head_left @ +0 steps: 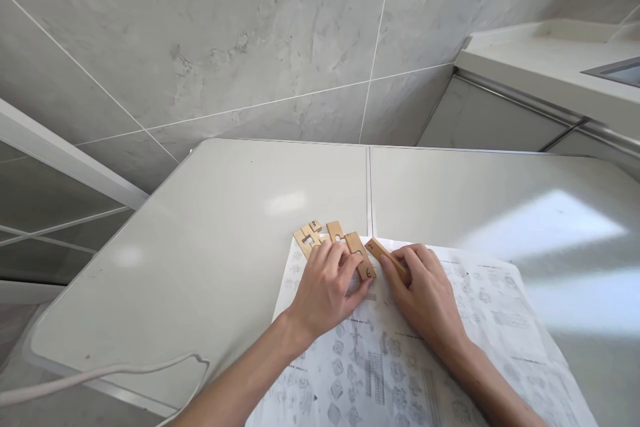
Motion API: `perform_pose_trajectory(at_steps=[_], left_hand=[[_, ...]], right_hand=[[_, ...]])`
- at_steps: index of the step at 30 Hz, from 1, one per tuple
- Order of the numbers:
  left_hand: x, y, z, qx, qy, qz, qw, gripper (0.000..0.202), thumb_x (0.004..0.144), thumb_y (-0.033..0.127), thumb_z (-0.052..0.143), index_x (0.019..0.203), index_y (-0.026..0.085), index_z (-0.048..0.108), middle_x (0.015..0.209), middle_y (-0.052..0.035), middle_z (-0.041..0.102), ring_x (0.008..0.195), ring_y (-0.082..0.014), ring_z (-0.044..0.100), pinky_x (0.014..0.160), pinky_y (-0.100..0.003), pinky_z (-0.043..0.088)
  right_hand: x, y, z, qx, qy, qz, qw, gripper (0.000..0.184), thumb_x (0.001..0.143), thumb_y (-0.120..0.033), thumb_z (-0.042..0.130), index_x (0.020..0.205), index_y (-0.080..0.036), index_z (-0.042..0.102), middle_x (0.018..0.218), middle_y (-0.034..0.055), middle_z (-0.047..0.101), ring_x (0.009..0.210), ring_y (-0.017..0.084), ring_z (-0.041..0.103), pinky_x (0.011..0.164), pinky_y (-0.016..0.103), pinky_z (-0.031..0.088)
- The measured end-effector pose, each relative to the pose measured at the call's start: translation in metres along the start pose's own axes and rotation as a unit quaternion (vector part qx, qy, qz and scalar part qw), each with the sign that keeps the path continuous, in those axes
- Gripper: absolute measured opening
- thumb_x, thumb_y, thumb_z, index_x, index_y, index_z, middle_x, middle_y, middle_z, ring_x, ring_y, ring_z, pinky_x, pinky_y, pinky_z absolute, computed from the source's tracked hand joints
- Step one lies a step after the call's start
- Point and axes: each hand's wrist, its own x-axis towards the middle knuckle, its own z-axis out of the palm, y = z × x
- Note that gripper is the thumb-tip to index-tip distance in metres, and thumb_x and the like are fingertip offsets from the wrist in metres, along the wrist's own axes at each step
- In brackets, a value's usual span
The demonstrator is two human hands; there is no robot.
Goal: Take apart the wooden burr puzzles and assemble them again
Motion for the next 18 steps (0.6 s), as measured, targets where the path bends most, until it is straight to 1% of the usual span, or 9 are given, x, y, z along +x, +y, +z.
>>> perform_pose_trajectory(at_steps=[3, 5, 7, 10, 14, 18], left_hand=[[0.0001, -0.0005, 0.0002, -0.002, 0.011, -0.01, 1.0, 0.022, 0.1, 0.036, 0.066, 0.114, 0.019, 0.065, 0.108, -0.0109, 0.064, 0.103, -0.0295, 0.059, 0.088, -0.047, 0.053], [-0.0001, -0.0008, 0.0007, 0.0, 0.019, -0.019, 1.0, 0.027, 0.1, 0.037, 0.067, 0.119, 0.018, 0.063, 0.115, -0.0123, 0.065, 0.112, -0.032, 0.059, 0.096, -0.051, 0.052], [-0.0002, -0.001, 0.0012, 0.009, 0.025, -0.028, 0.999, 0.032, 0.099, 0.038, 0.067, 0.124, 0.018, 0.061, 0.118, -0.0128, 0.066, 0.117, -0.0338, 0.058, 0.102, -0.055, 0.05], [-0.0004, -0.0014, 0.0014, 0.02, 0.026, -0.037, 0.999, 0.037, 0.099, 0.04, 0.066, 0.128, 0.019, 0.058, 0.12, -0.0133, 0.067, 0.12, -0.0359, 0.058, 0.105, -0.058, 0.048], [-0.0002, -0.0019, 0.0011, 0.012, 0.025, -0.039, 0.999, 0.039, 0.099, 0.041, 0.067, 0.129, 0.018, 0.057, 0.12, -0.0134, 0.068, 0.123, -0.0359, 0.058, 0.107, -0.057, 0.048], [0.0001, -0.0022, 0.001, 0.001, 0.028, -0.041, 0.999, 0.037, 0.098, 0.039, 0.068, 0.128, 0.021, 0.057, 0.116, -0.0118, 0.069, 0.12, -0.0352, 0.06, 0.106, -0.057, 0.049]], right_hand=[[0.0003, 0.0006, -0.0006, -0.009, -0.001, 0.003, 1.0, 0.026, 0.108, -0.046, 0.056, 0.091, -0.026, 0.058, 0.092, 0.0055, 0.063, 0.091, 0.028, 0.059, 0.078, 0.042, 0.048], [0.0008, 0.0009, -0.001, -0.014, -0.003, 0.003, 1.0, 0.027, 0.108, -0.047, 0.055, 0.093, -0.026, 0.058, 0.092, 0.0057, 0.064, 0.089, 0.028, 0.059, 0.078, 0.043, 0.048], [0.0011, 0.0007, -0.0013, -0.017, -0.005, 0.004, 1.0, 0.026, 0.108, -0.049, 0.054, 0.096, -0.026, 0.058, 0.092, 0.006, 0.065, 0.088, 0.028, 0.059, 0.078, 0.043, 0.047], [0.0013, -0.0007, -0.0018, -0.018, -0.007, 0.008, 1.0, 0.026, 0.108, -0.05, 0.054, 0.102, -0.026, 0.06, 0.093, 0.0062, 0.067, 0.087, 0.028, 0.06, 0.078, 0.043, 0.047], [0.0013, -0.0021, -0.002, -0.024, -0.005, 0.008, 1.0, 0.027, 0.108, -0.051, 0.053, 0.104, -0.026, 0.062, 0.09, 0.0047, 0.066, 0.086, 0.026, 0.06, 0.078, 0.042, 0.047], [0.0015, -0.0009, -0.0013, -0.017, -0.005, 0.004, 1.0, 0.028, 0.109, -0.051, 0.052, 0.106, -0.025, 0.063, 0.087, 0.0038, 0.064, 0.083, 0.025, 0.06, 0.077, 0.041, 0.047]])
